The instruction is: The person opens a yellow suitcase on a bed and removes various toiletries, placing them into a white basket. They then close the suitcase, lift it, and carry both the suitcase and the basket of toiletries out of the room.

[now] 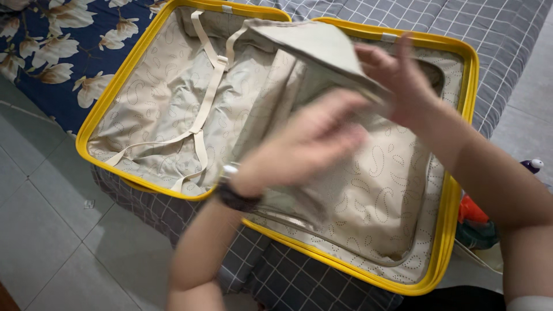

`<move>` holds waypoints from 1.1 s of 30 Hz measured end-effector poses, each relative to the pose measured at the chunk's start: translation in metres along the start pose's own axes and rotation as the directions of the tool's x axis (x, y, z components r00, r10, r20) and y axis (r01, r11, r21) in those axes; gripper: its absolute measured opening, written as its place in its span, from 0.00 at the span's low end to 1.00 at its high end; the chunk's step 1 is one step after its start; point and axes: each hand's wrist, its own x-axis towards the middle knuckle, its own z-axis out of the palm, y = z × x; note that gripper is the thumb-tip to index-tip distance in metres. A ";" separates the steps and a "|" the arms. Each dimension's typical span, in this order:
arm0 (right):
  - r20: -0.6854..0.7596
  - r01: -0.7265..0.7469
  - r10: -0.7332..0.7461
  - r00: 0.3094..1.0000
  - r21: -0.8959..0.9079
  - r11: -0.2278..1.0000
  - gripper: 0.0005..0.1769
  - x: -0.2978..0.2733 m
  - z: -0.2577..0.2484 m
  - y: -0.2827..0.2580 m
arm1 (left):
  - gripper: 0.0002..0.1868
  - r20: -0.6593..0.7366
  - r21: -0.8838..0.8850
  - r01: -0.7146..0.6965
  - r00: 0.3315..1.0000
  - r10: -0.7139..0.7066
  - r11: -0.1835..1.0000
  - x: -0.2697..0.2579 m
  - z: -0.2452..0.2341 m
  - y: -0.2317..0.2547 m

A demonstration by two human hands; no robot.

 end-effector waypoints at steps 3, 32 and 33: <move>-0.142 0.020 -0.050 0.989 -0.203 0.979 0.46 -0.011 0.000 -0.018 | 0.29 0.316 -0.082 0.127 0.944 -0.094 0.989 0.011 0.055 -0.003; -0.628 -0.707 -0.328 0.706 -0.650 -0.278 0.38 -0.019 -0.067 -0.012 | 0.31 0.147 0.745 0.238 0.853 -0.501 0.623 -0.042 0.020 -0.093; -0.615 -0.701 -0.338 0.712 -0.597 -0.391 0.46 -0.022 -0.071 -0.016 | 0.30 0.054 0.809 0.168 0.933 -0.356 0.563 -0.044 0.009 -0.096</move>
